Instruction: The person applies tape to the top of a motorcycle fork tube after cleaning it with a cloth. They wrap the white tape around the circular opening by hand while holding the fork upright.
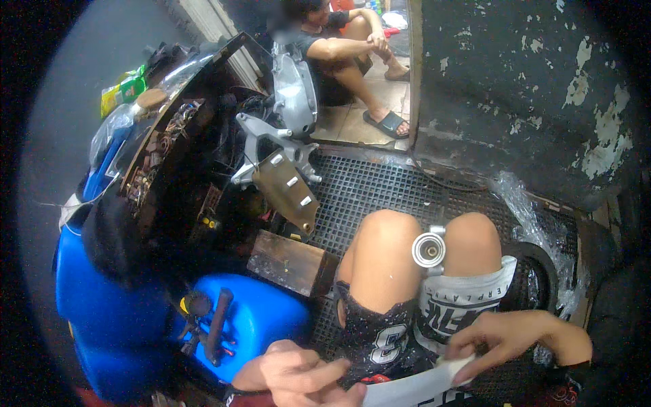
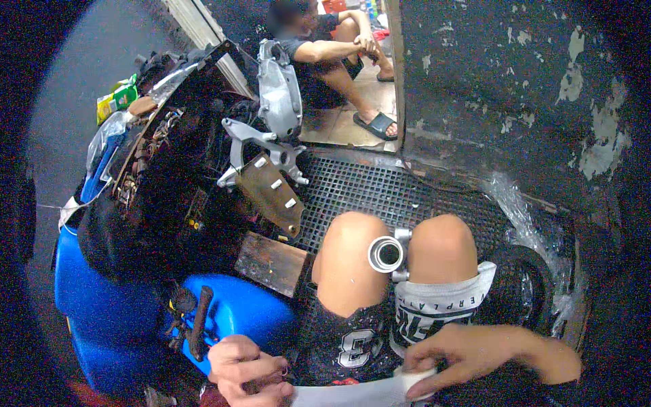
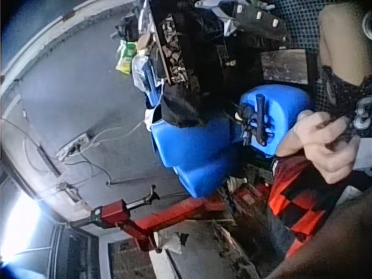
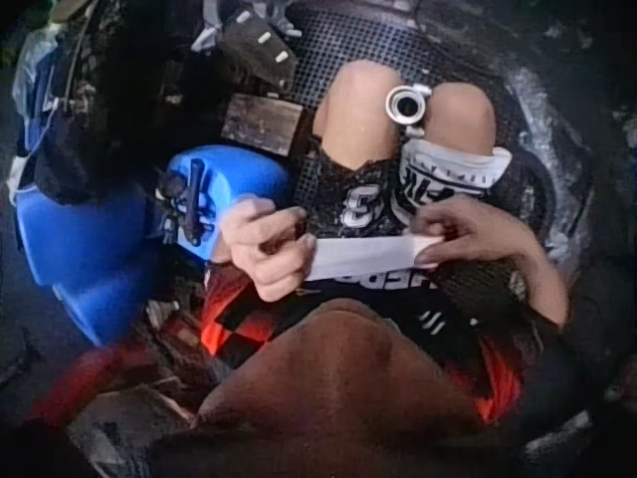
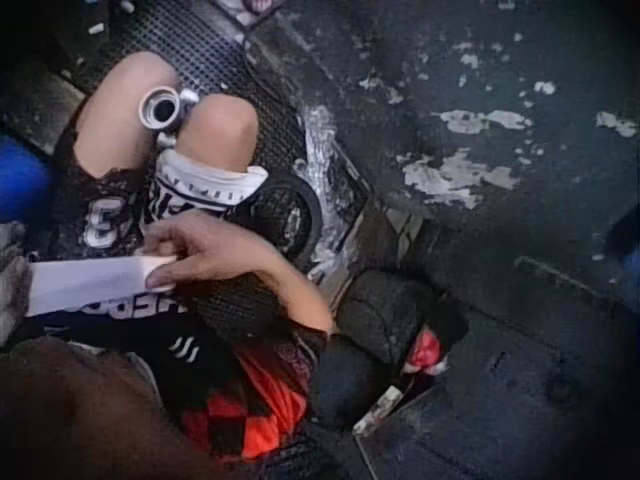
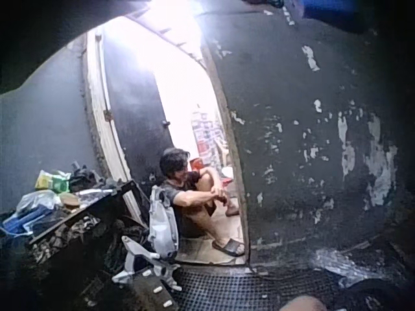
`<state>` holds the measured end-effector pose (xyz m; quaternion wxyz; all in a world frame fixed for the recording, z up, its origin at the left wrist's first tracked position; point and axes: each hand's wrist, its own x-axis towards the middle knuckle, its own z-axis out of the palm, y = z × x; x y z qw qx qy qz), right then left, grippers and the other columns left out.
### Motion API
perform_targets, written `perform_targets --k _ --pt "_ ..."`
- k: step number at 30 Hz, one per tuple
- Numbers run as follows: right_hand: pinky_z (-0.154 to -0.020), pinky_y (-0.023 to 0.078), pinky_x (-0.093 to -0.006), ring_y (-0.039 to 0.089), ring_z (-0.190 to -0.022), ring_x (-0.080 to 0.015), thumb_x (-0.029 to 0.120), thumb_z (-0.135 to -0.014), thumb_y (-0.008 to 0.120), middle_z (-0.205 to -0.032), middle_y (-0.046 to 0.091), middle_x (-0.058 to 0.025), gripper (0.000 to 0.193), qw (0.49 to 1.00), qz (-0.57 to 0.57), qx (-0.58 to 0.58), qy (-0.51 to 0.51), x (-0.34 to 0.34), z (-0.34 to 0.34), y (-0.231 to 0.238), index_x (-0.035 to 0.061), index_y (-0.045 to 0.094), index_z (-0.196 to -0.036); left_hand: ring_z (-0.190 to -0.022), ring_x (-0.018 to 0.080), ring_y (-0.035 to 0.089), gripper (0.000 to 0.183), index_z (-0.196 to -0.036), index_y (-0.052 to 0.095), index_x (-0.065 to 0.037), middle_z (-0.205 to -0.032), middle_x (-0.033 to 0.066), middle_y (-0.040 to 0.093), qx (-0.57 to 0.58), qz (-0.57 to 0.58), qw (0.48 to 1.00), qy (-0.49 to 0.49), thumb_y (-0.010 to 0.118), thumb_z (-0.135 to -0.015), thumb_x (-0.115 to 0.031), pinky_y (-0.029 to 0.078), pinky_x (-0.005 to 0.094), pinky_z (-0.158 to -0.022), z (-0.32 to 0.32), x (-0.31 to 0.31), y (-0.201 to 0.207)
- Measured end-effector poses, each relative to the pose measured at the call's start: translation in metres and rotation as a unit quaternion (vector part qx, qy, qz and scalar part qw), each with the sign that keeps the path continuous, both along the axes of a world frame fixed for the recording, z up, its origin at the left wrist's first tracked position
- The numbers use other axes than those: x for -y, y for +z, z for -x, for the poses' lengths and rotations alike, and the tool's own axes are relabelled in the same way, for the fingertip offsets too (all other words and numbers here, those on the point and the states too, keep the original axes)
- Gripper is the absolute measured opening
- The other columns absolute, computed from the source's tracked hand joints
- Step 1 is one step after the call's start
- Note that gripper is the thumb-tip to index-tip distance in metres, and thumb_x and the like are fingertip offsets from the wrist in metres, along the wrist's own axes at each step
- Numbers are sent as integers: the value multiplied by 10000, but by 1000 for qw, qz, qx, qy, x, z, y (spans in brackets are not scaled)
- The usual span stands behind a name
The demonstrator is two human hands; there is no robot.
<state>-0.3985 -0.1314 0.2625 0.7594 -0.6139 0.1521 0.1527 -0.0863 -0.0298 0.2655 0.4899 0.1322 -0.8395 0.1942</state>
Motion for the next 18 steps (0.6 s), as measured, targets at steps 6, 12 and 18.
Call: perform_targets --k 6,12,18 --pt "-603 558 -400 714 -686 -336 332 -934 778 -846 745 -125 287 910 415 -2 10 27 14 104 102 741 -1102 -637 222 621 263 -1000 525 -140 -901 28 616 -17 150 987 52 674 -830 -6 396 302 -495 -17 14 -6" --pt "-637 540 -438 705 -727 -361 309 -903 774 -830 730 -162 282 825 563 44 -15 83 6 96 92 764 -1083 -838 204 639 230 -1029 534 -199 -969 -44 628 87 257 950 157 625 -920 -17 475 364 -642 -11 19 0" --pt "-611 492 -449 684 -682 -367 340 -851 809 -755 704 -174 295 759 643 -24 -98 110 -13 126 49 770 -882 -902 268 619 229 -994 606 -128 -993 42 658 142 130 961 199 736 -816 -191 509 366 -601 -26 13 0"
